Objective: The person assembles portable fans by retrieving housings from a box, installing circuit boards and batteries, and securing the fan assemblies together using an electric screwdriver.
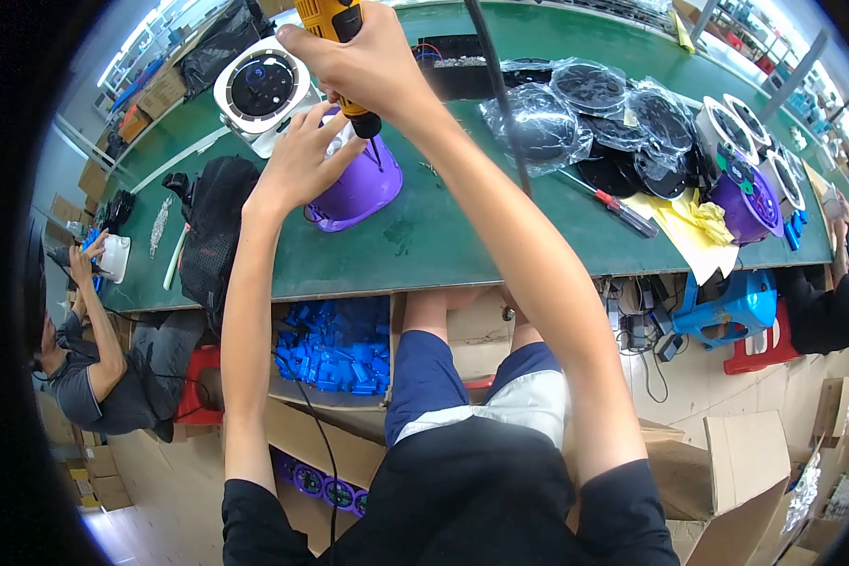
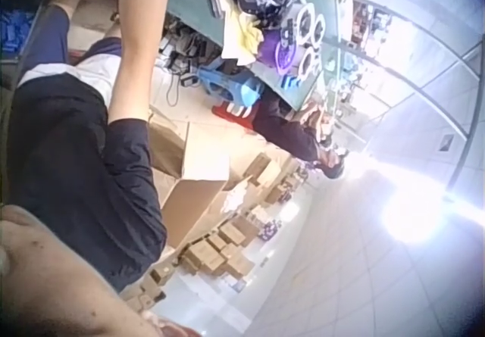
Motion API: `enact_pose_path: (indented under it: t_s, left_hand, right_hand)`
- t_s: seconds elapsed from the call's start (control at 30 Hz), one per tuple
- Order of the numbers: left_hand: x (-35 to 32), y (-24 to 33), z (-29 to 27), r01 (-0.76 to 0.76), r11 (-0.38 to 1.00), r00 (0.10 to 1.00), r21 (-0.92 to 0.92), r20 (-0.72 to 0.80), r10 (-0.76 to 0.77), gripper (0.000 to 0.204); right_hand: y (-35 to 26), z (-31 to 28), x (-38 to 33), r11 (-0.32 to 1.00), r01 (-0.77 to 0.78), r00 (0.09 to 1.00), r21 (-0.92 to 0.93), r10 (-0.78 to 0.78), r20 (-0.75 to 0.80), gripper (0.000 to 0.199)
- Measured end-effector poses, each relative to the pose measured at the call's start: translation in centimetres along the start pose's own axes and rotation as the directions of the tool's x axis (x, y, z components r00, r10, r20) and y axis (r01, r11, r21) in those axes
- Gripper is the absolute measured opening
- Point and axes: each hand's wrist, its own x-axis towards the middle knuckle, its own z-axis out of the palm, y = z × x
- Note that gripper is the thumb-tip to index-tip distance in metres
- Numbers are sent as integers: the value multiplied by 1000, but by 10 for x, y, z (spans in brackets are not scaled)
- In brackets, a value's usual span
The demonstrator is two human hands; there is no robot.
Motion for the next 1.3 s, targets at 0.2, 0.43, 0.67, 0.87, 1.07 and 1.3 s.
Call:
enact_pose_path:
  t_s: [0.2,0.43,0.67,0.87,1.07,1.3]
  left_hand:
    - [-1,1,-1,10,999,1000,-33,-11,-10,52]
    - [1,1,0,1,1000,999,-19,-47,-2,48]
    - [5,-15,10,-29,999,999,-40,30,30,45]
    - [4,-14,12,-23,999,1000,-33,10,23,44]
    - [3,-5,6,13,997,1000,-75,-12,-14,48]
    - [-1,-6,-6,24,988,997,-150,70,-13,57]
  right_hand:
    - [-3,1,4,998,-64,998,-4,64,12,29]
    - [26,3,14,996,87,991,11,-87,98,28]
    - [27,10,14,979,149,989,-143,-146,27,34]
    - [22,12,14,949,145,987,-279,-159,-27,36]
    - [19,-8,29,683,501,672,-532,-694,-258,26]
    - [14,-54,1,995,99,974,9,-95,-207,30]
